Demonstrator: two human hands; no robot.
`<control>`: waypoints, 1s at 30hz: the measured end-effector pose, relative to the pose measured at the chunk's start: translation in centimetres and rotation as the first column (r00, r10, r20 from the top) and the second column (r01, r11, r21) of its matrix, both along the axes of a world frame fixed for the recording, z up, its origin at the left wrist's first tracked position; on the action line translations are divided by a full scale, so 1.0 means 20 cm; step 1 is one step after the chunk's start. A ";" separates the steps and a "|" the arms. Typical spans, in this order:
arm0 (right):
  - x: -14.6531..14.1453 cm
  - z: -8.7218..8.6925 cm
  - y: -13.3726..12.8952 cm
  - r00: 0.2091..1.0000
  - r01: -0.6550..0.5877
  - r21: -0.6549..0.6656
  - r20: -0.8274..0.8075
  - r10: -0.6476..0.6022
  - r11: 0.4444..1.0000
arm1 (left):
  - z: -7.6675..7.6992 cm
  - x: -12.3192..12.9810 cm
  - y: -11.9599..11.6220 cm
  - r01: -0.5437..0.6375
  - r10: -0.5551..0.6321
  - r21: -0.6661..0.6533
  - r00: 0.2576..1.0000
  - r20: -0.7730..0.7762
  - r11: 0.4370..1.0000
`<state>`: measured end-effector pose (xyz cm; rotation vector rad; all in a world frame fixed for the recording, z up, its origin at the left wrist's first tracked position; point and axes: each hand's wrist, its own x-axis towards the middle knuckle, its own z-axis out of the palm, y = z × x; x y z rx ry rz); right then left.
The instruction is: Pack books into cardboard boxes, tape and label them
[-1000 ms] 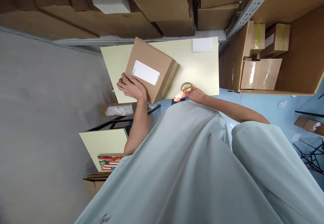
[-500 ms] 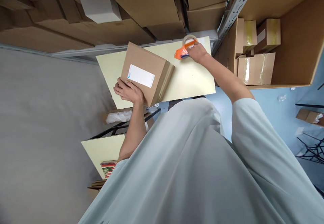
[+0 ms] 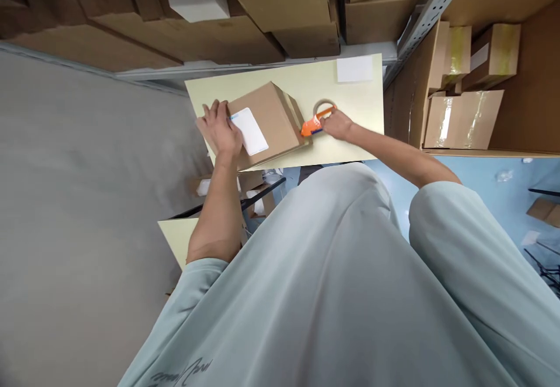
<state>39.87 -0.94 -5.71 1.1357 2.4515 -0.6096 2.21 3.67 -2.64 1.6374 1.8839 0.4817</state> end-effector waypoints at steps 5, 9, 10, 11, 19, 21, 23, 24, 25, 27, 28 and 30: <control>-0.32 0.14 -0.25 0.991 -0.132 -0.020 0.014 0.133 0.991 | -0.04 0.32 -0.06 0.227 -0.230 0.035 0.967 0.110 0.973; -0.47 0.16 -0.30 0.987 -0.157 -0.023 -0.039 0.156 0.987 | -0.08 0.53 -0.30 0.274 -0.281 0.066 0.948 0.150 0.960; -0.49 0.16 -0.31 0.985 -0.168 -0.027 -0.048 0.167 0.985 | -0.09 0.55 -0.35 0.281 -0.287 0.057 0.945 0.157 0.958; -0.49 0.15 -0.32 0.983 -0.179 -0.030 -0.058 0.177 0.983 | -0.09 0.56 -0.39 0.292 -0.295 0.045 0.942 0.161 0.955; -0.02 0.05 -0.39 0.994 -0.105 -0.044 -0.040 0.103 0.994 | -0.12 0.51 -0.42 0.336 -0.331 0.012 0.921 0.205 0.942; 0.21 0.05 -0.35 0.999 -0.034 -0.067 0.022 0.035 0.997 | -0.11 0.52 -0.41 0.330 -0.321 0.003 0.917 0.236 0.944; 0.39 0.06 -0.25 0.992 0.068 -0.039 0.108 -0.063 0.997 | -0.10 0.54 -0.42 0.327 -0.317 0.002 0.916 0.244 0.945; 0.43 0.07 -0.19 0.987 0.091 -0.014 0.134 -0.088 0.996 | -0.10 0.54 -0.42 0.333 -0.326 0.008 0.917 0.228 0.943; 0.45 0.08 -0.12 0.982 0.105 0.017 0.155 -0.106 0.994 | -0.09 0.55 -0.42 0.346 -0.342 0.018 0.918 0.201 0.938; 0.39 0.11 0.02 0.978 0.098 0.075 0.179 -0.110 0.992 | -0.09 0.56 -0.43 0.399 -0.398 0.027 0.906 0.141 0.917; 0.33 0.12 0.08 0.979 0.085 0.089 0.176 -0.099 0.992 | -0.10 0.57 -0.44 0.428 -0.427 0.023 0.896 0.122 0.904; 0.21 0.14 0.16 0.984 0.069 0.116 0.157 -0.087 0.991 | -0.12 0.57 -0.46 0.468 -0.466 0.007 0.878 0.107 0.884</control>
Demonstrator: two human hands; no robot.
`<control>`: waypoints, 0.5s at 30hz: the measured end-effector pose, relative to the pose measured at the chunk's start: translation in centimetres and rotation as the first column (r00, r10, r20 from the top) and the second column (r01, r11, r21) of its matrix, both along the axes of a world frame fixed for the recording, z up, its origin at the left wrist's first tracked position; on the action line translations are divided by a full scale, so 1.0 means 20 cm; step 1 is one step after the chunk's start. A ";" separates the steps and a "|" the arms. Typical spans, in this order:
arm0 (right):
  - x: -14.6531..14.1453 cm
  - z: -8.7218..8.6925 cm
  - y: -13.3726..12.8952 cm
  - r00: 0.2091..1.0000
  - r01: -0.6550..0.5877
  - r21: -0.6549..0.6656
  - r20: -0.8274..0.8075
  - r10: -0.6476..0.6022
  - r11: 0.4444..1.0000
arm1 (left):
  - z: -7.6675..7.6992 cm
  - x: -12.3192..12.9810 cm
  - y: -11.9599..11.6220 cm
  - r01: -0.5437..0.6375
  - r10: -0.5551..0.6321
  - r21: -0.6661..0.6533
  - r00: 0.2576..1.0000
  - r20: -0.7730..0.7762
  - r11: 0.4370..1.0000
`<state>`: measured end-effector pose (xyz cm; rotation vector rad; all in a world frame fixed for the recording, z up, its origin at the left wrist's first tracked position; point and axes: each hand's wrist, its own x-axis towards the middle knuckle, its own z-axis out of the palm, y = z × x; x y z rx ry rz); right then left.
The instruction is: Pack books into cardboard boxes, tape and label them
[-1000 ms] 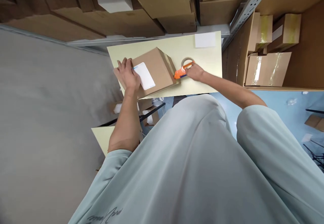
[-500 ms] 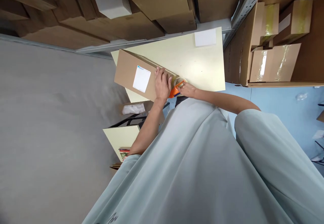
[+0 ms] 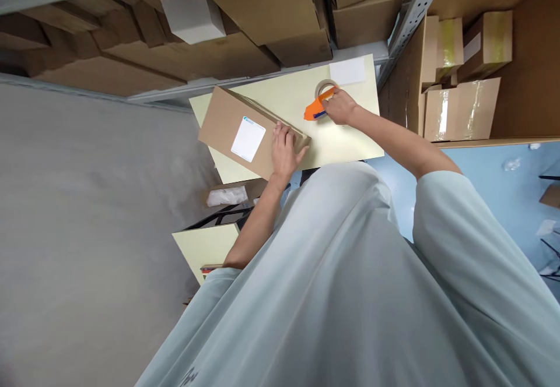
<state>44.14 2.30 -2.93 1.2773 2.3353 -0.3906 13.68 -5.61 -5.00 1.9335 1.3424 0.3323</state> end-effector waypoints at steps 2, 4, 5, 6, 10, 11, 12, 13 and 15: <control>-0.08 0.02 0.03 1.000 -0.011 0.024 -0.018 0.011 1.000 | -0.02 0.01 -0.02 0.015 -0.015 0.003 1.000 -0.017 1.000; -0.12 0.03 0.03 0.999 -0.014 0.034 -0.034 0.015 0.999 | -0.04 0.01 -0.03 0.015 -0.014 0.021 0.999 -0.032 1.000; -0.13 0.04 0.02 0.999 -0.008 0.035 -0.044 0.009 0.999 | -0.04 0.02 -0.04 0.013 -0.012 0.030 0.999 -0.035 0.999; -0.14 0.05 0.01 0.999 0.011 0.040 -0.052 -0.008 0.999 | -0.04 0.02 -0.04 0.011 -0.009 0.038 0.999 -0.035 0.999; -0.27 0.08 -0.01 0.993 0.112 0.074 -0.029 -0.110 0.991 | -0.01 0.04 -0.02 0.025 -0.021 0.061 0.998 -0.059 0.998; -0.32 0.09 -0.01 0.991 0.133 0.068 -0.005 -0.133 0.989 | 0.00 0.05 -0.02 0.035 -0.029 0.070 0.997 -0.074 0.997; -0.37 0.10 -0.01 0.988 0.151 0.050 0.020 -0.153 0.987 | 0.01 0.05 -0.01 0.044 -0.036 0.083 0.995 -0.090 0.996; -0.40 0.12 -0.01 0.985 0.168 0.028 0.044 -0.169 0.985 | 0.01 0.05 -0.01 0.052 -0.042 0.098 0.993 -0.107 0.994; -0.43 0.15 0.01 0.980 0.184 -0.011 0.080 -0.183 0.983 | 0.03 0.06 0.00 0.073 -0.054 0.134 0.988 -0.145 0.988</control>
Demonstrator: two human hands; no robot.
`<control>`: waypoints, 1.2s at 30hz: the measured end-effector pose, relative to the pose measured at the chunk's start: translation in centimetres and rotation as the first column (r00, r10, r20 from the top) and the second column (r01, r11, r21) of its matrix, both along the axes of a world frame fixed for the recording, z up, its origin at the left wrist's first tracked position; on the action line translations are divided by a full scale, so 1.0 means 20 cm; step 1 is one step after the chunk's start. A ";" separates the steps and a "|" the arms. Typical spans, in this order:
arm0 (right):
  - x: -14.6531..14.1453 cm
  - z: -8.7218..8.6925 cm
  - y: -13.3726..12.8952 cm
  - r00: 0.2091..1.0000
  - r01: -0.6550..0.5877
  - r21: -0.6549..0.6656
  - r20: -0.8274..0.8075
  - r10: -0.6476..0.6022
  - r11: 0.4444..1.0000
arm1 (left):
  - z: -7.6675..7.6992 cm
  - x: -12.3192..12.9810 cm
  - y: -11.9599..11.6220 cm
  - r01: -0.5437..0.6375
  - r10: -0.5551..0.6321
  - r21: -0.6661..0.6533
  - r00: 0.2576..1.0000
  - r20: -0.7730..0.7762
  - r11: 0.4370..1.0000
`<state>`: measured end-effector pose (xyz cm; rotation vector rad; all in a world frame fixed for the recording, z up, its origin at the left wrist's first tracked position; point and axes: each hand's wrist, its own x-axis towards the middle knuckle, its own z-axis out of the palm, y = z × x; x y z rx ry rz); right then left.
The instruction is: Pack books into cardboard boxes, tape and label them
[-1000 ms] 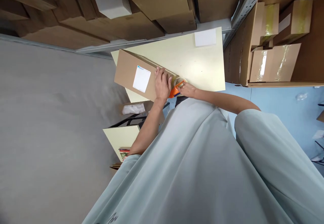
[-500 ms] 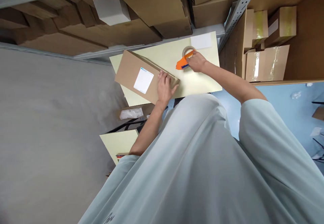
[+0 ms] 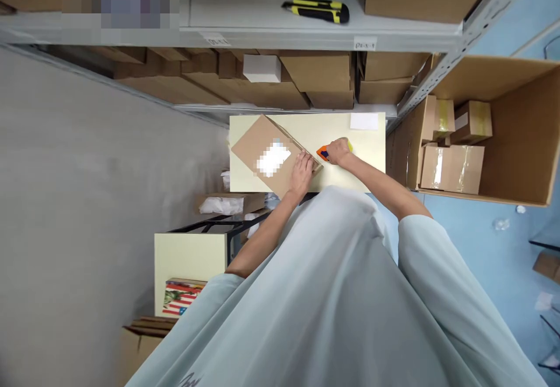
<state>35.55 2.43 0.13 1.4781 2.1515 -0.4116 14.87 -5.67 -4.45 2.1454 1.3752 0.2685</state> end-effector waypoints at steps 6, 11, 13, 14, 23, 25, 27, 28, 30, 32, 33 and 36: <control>0.27 0.16 0.07 0.996 -0.085 -0.008 0.002 0.085 0.996 | 0.02 0.02 0.00 0.030 -0.019 0.109 0.995 -0.100 0.994; 0.20 0.25 0.10 0.997 0.045 -0.119 0.065 -0.037 0.992 | 0.02 0.03 0.00 0.044 -0.029 0.127 0.992 -0.124 0.991; 0.07 0.26 0.10 0.997 0.048 -0.091 0.065 -0.042 0.995 | 0.03 0.03 0.01 0.056 -0.040 0.135 0.992 -0.123 0.989; 0.00 0.27 0.11 0.997 0.039 -0.080 0.067 -0.034 0.996 | 0.03 0.03 0.02 0.058 -0.041 0.139 0.991 -0.127 0.989; -0.21 0.35 0.28 0.970 0.019 -0.134 0.244 0.014 0.991 | 0.06 -0.02 0.09 0.068 -0.047 0.154 0.989 -0.137 0.986; -0.19 0.39 0.32 0.963 0.027 -0.182 0.269 0.023 0.983 | 0.06 -0.05 0.09 0.098 -0.079 0.150 0.989 -0.129 0.984; -0.13 0.43 0.34 0.961 0.026 -0.224 0.274 0.038 0.974 | 0.05 -0.08 0.10 0.114 -0.099 0.143 0.989 -0.107 0.983; -0.10 0.44 0.34 0.961 0.023 -0.238 0.274 0.045 0.971 | 0.05 -0.09 0.10 0.115 -0.102 0.141 0.990 -0.093 0.983; -0.06 0.46 0.32 0.958 0.026 -0.247 0.283 0.047 0.969 | 0.03 -0.10 0.11 0.104 -0.097 0.135 0.994 -0.059 0.985; -0.08 0.45 0.28 0.953 0.042 -0.225 0.300 0.029 0.973 | 0.03 -0.08 0.11 0.084 -0.082 0.131 0.996 -0.025 0.988; -0.11 0.43 0.25 0.952 0.051 -0.208 0.307 0.016 0.977 | 0.03 -0.08 0.11 0.072 -0.071 0.131 0.997 -0.010 0.989; -0.25 0.36 0.23 0.955 0.072 -0.146 0.296 -0.026 0.987 | 0.03 -0.06 0.11 0.054 -0.057 0.132 0.998 0.021 0.990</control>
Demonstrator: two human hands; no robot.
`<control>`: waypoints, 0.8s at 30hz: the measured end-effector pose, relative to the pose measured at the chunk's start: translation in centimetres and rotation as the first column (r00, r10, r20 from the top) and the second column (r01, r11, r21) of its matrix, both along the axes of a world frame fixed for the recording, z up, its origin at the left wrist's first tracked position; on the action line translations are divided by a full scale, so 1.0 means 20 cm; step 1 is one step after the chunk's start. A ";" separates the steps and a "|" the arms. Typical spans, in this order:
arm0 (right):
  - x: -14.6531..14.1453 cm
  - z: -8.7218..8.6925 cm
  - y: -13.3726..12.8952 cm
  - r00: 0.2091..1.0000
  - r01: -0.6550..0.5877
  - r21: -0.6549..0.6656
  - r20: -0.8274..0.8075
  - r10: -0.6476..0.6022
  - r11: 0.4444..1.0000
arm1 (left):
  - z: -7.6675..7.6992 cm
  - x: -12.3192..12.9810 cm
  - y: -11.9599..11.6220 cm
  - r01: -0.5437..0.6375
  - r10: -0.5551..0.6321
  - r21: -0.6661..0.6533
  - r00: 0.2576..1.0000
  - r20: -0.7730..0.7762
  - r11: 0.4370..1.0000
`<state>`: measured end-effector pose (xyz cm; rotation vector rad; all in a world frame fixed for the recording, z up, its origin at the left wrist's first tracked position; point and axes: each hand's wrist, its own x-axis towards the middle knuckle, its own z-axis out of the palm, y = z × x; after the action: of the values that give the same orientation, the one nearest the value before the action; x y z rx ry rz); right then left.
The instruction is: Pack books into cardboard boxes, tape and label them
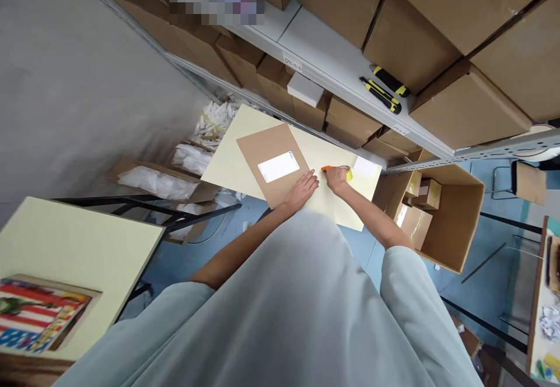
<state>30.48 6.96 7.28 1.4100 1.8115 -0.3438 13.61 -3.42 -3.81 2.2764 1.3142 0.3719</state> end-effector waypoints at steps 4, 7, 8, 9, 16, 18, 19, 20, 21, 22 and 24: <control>-0.06 0.02 0.11 0.997 0.072 0.083 -0.021 -0.071 0.994 | 0.01 -0.04 -0.03 0.029 -0.029 -0.011 0.999 0.020 1.000; 0.01 0.16 0.23 0.990 0.122 0.129 -0.083 -0.111 0.984 | 0.04 -0.07 -0.03 0.034 -0.033 -0.016 0.995 0.095 0.999; 0.03 0.22 0.26 0.983 0.146 0.148 -0.136 -0.126 0.978 | 0.07 -0.08 -0.01 -0.004 0.004 0.001 0.990 0.141 1.000; 0.05 0.29 0.29 0.968 0.177 0.170 -0.206 -0.141 0.970 | 0.11 -0.08 0.02 -0.064 0.057 0.032 0.979 0.193 0.997; -0.06 0.70 0.54 0.709 0.252 0.415 -0.694 0.125 0.874 | 0.68 -0.07 0.68 -0.300 0.138 0.393 0.911 0.389 0.869; -0.13 0.80 0.68 0.688 0.224 0.488 -0.693 0.218 0.844 | 0.85 -0.07 0.89 -0.287 0.141 0.404 0.924 0.355 0.869; -0.16 0.84 0.76 0.704 0.214 0.511 -0.671 0.231 0.833 | 0.92 -0.06 0.98 -0.281 0.150 0.397 0.932 0.330 0.874; -0.18 0.88 0.84 0.733 0.205 0.522 -0.642 0.223 0.828 | 0.97 -0.06 1.04 -0.277 0.160 0.391 0.939 0.304 0.878; -0.21 0.91 0.91 0.769 0.194 0.523 -0.606 0.203 0.830 | 1.01 -0.05 1.09 -0.275 0.170 0.389 0.944 0.283 0.879; -0.23 0.92 0.97 0.802 0.181 0.520 -0.569 0.181 0.835 | 1.04 -0.05 1.12 -0.275 0.176 0.395 0.947 0.270 0.877; -0.26 0.92 1.06 0.844 0.165 0.506 -0.516 0.145 0.846 | 1.06 -0.03 1.12 -0.279 0.176 0.420 0.947 0.267 0.863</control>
<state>25.21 28.19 25.61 1.8358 2.5067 -0.2627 12.97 18.96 17.43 2.3474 1.5033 1.0889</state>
